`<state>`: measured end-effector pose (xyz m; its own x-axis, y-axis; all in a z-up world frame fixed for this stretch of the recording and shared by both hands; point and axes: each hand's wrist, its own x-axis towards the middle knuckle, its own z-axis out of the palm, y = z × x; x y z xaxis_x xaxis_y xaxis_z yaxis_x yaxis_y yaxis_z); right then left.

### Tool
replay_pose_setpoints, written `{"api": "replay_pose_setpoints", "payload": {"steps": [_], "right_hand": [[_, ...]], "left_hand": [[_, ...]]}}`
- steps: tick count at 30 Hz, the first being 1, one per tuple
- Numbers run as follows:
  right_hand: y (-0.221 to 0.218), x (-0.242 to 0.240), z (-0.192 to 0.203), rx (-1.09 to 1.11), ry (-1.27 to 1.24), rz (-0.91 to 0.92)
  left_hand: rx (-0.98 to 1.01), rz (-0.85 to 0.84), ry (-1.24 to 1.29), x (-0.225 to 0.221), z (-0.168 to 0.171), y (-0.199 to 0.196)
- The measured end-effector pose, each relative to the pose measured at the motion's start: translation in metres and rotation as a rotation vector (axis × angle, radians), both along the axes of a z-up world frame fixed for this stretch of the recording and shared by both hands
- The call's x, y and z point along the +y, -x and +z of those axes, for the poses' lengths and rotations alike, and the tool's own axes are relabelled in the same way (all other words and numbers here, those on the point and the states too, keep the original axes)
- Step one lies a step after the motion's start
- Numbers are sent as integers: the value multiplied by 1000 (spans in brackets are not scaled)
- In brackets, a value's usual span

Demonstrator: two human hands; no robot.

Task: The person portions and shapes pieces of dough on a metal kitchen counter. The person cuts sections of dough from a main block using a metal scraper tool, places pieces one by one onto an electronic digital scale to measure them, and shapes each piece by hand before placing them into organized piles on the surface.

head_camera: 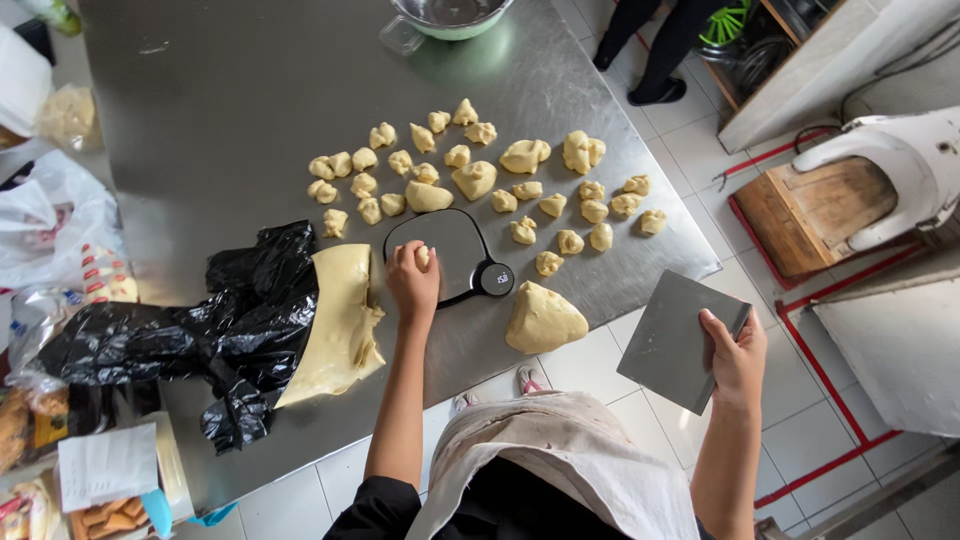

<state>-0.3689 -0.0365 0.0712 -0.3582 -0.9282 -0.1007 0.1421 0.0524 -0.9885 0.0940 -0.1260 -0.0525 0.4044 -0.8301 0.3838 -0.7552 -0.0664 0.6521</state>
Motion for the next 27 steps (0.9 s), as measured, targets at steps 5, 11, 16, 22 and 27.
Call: {"api": "replay_pose_setpoints", "payload": {"steps": [5, 11, 16, 22, 27], "right_hand": [[11, 11, -2, 92, -20, -86], [-7, 8, -6, 48, -18, 2], [-68, 7, -3, 91, -2, 173], [-170, 23, 13, 919, -8, 393], [-210, 26, 9, 1181, -20, 643]], "left_hand": [[-244, -27, 116, 10, 60, 16], [-182, -78, 147, 62, 76, 51], [209, -554, 65, 116, 46, 95], [205, -477, 104, 124, 34, 98], [41, -371, 82, 135, 40, 95]]}}
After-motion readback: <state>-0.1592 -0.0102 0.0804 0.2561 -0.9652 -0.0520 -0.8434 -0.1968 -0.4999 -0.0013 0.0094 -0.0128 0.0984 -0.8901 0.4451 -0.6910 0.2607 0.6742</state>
